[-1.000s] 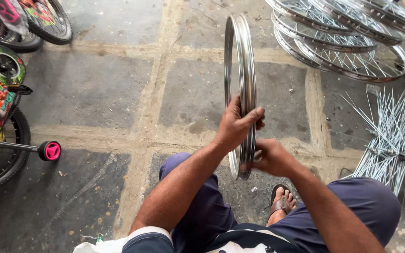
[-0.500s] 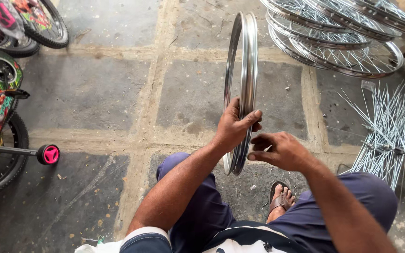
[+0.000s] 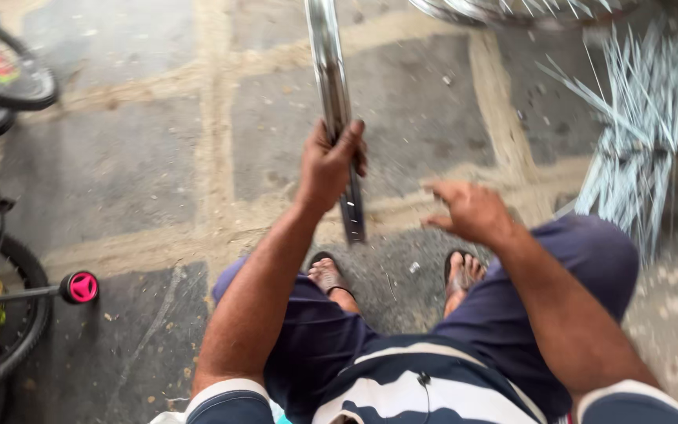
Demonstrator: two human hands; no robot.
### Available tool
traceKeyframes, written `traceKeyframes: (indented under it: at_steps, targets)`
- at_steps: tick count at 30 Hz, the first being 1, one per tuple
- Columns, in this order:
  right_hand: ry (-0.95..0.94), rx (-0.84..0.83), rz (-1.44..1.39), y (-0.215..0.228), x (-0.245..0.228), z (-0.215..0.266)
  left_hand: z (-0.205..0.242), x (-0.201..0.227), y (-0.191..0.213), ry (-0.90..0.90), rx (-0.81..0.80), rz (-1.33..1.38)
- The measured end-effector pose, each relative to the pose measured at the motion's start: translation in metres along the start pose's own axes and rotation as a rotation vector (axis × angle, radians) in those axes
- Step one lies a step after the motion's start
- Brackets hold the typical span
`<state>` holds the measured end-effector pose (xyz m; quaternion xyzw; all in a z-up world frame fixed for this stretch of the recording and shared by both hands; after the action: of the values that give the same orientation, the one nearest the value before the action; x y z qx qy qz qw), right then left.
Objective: The person sits on the floor and installs spokes into a bicycle wheel rim, threading them through the hub and tightening them by hand. They then pick up a separate rim and a bundle of spokes, preparing to continue the assembly.
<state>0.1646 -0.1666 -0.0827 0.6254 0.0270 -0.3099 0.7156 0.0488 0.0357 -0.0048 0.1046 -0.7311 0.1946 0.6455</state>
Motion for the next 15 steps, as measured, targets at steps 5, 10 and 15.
traceKeyframes:
  at_steps: [5,10,15]
  targets:
    - [-0.069,0.412,-0.118,0.072,0.046,0.054,0.002,-0.031,-0.055,0.216,-0.097,-0.345]
    - [-0.022,0.778,-0.444,0.088,0.135,0.154,0.036,-0.137,-0.104,0.044,-0.328,-1.026]
    - [-0.577,0.729,-0.463,-0.02,0.274,0.189,0.081,-0.293,-0.079,0.288,-0.486,-1.208]
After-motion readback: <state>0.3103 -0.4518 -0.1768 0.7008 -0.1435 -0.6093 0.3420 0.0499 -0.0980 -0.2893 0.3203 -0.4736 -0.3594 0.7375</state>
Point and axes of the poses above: each hand's wrist, its own z-axis away from the middle knuckle, its own y-axis out of the back of the hand, x = y × z, the point moved 6 cm from there along -z, towards the middle knuckle, and after that the axes turned 12 degrees about -x, right-handed, at the moved point
